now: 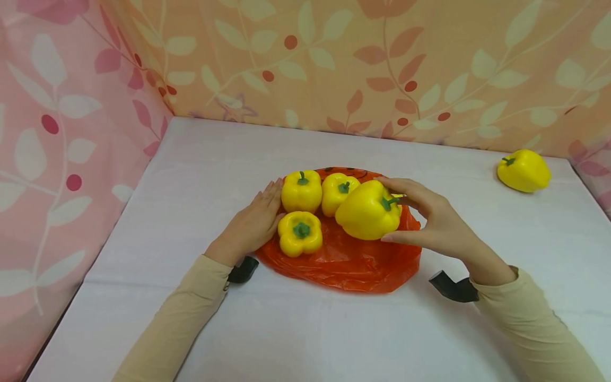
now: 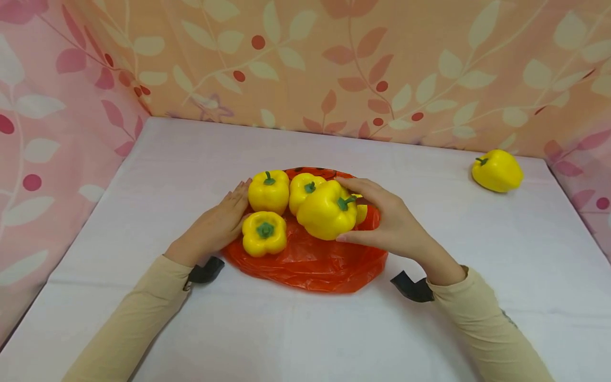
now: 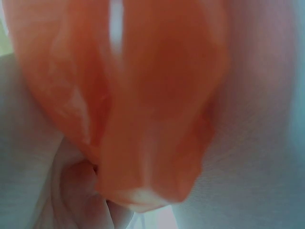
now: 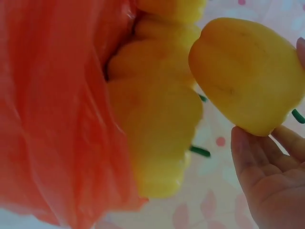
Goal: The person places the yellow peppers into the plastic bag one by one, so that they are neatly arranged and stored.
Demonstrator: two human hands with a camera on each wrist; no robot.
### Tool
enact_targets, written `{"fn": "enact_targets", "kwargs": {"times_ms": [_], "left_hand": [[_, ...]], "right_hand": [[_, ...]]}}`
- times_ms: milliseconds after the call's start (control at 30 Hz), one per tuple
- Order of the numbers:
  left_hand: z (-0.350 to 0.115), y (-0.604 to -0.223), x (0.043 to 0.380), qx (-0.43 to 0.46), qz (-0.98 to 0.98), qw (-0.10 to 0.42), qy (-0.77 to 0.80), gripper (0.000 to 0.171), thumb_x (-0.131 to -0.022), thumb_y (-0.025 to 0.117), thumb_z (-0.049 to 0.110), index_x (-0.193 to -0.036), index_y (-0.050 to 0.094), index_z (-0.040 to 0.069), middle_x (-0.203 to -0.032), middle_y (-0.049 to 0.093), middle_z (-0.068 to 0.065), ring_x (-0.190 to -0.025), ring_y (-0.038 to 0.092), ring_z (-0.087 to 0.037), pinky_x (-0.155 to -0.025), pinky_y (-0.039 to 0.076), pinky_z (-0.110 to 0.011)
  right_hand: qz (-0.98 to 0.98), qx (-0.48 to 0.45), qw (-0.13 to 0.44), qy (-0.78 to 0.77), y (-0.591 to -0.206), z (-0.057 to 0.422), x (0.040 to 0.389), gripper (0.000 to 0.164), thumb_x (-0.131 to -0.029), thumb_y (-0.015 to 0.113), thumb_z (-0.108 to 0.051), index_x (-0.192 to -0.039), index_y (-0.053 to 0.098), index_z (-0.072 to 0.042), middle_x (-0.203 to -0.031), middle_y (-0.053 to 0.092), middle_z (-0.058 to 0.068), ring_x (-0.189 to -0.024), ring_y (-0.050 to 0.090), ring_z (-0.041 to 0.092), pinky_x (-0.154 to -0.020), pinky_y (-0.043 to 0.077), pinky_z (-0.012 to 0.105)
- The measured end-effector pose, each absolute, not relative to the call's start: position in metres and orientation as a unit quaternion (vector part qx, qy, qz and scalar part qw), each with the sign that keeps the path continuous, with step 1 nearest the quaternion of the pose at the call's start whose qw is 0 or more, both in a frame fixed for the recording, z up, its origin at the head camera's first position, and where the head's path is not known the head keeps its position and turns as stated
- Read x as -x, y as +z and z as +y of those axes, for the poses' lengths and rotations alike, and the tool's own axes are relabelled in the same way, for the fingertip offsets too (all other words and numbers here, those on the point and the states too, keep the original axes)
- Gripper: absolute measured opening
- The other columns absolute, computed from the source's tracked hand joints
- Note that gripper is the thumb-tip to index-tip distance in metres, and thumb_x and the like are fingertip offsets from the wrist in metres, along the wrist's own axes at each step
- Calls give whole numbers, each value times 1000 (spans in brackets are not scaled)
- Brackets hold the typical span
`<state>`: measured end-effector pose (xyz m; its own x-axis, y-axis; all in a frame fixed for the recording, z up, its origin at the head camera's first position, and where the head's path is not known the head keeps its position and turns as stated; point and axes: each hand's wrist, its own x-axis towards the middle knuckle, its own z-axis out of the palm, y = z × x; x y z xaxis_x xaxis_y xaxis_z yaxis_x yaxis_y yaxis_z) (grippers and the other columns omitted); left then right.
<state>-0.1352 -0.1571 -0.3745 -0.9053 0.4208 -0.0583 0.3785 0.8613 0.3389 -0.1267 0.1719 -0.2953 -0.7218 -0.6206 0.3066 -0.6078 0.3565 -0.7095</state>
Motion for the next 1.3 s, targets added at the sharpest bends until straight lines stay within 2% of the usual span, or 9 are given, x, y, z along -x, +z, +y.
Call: {"fn": "enact_targets", "kwargs": {"times_ms": [200, 300, 467, 767, 1100, 1300], "left_hand": [[-157, -374, 135, -211, 962, 64, 162, 66, -102, 39, 28, -149, 5, -3, -156, 7, -15, -144, 6, -26, -114, 12, -42], [-157, -374, 135, -212, 962, 62, 162, 66, -102, 39, 28, -149, 5, -4, -156, 7, -16, -143, 7, -26, -114, 12, -43], [-157, -373, 134, -215, 961, 59, 165, 66, -102, 40, 27, -149, 5, -4, -156, 7, -16, -143, 7, -27, -114, 12, -43], [-157, -374, 134, -222, 960, 50, 163, 66, -102, 39, 27, -148, 6, -6, -156, 7, -17, -143, 9, -28, -114, 13, -43], [-157, -374, 134, -221, 960, 52, 164, 65, -102, 39, 27, -148, 7, -5, -156, 6, -16, -143, 7, -27, -115, 11, -41], [-157, -373, 134, -221, 960, 52, 165, 65, -102, 39, 25, -148, 6, -6, -156, 7, -17, -143, 8, -28, -115, 11, -42]], "right_hand": [[843, 392, 30, -367, -305, 162, 124, 81, -68, 85, -9, -138, 46, -9, -135, 50, 3, -117, 47, 11, -90, 47, 23], [845, 402, 51, -349, -308, 158, 124, 80, -69, 85, -14, -139, 45, -9, -136, 49, 4, -120, 44, 17, -92, 48, 34], [859, 405, 90, -300, -309, 150, 123, 77, -75, 81, -24, -141, 43, -11, -140, 45, 5, -128, 38, 23, -97, 42, 51], [863, 436, 82, -244, -308, 146, 122, 76, -74, 82, -21, -140, 44, -11, -137, 42, 6, -124, 37, 22, -96, 45, 44], [861, 454, 93, -209, -309, 143, 123, 75, -73, 82, -21, -137, 46, -7, -140, 45, 7, -128, 40, 26, -100, 42, 44], [849, 494, 43, -183, -312, 143, 125, 75, -71, 84, -19, -135, 48, -4, -138, 45, 9, -125, 39, 26, -97, 44, 42]]}}
